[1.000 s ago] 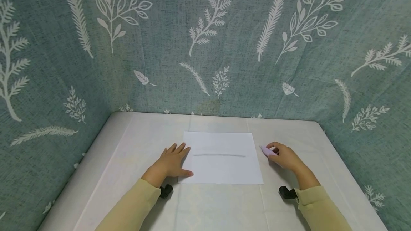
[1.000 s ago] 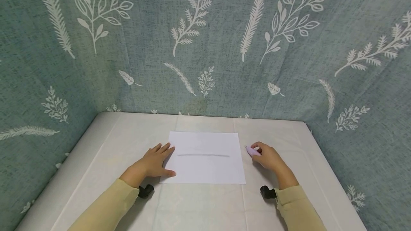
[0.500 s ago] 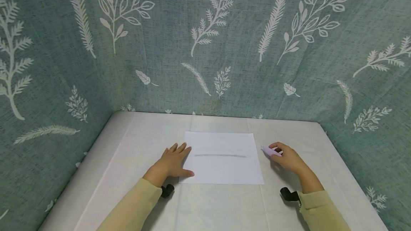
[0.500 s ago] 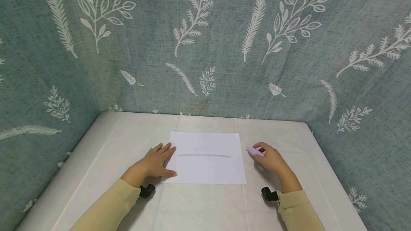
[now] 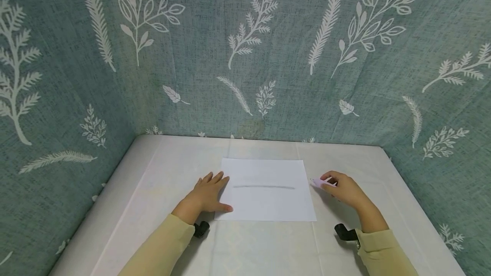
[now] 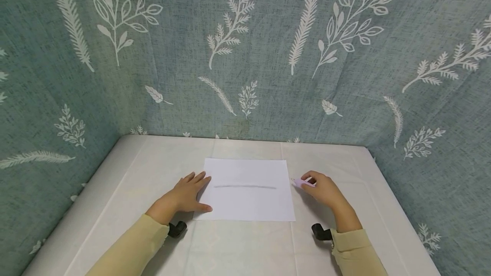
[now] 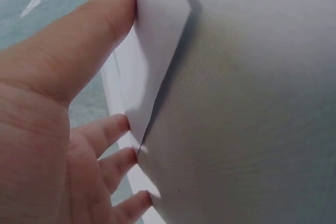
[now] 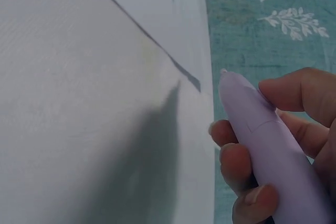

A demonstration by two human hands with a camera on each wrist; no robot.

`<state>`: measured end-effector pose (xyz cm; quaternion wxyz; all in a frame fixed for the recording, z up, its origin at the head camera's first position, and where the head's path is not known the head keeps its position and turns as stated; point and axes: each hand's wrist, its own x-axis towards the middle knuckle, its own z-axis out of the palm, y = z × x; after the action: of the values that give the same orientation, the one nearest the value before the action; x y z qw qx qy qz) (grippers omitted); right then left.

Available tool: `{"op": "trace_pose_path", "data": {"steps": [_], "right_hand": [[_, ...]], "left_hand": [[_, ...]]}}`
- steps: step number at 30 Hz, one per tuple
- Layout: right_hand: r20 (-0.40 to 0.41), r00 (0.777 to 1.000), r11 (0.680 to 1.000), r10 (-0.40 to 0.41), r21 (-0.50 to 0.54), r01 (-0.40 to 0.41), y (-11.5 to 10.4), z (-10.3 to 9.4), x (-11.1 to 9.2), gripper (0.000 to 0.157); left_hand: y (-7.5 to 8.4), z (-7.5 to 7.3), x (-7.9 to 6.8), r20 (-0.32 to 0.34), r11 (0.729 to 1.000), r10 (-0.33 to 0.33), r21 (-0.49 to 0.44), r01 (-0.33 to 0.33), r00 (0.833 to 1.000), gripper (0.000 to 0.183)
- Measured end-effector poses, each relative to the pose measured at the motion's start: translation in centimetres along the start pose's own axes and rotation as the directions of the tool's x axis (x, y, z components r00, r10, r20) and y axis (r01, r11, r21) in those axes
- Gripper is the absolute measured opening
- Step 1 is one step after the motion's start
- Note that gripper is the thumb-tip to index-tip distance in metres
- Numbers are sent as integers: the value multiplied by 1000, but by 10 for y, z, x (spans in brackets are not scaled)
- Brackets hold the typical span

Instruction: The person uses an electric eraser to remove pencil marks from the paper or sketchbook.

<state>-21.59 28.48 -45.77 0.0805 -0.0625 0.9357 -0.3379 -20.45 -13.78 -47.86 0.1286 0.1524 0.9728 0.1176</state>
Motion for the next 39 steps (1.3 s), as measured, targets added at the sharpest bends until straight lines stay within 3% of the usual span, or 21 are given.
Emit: {"op": "trace_pose_path", "data": {"steps": [23,39], "right_hand": [[110,987,987,-119,-97,130,-17,0,12,16],[209,955,963,-210,-123,239,-11,-2,17,14]], "left_hand": [[-3,1,6,-39,1000,-4,19,5,999,104],[1,3,5,-35,999,-5,36,6,999,104]]}}
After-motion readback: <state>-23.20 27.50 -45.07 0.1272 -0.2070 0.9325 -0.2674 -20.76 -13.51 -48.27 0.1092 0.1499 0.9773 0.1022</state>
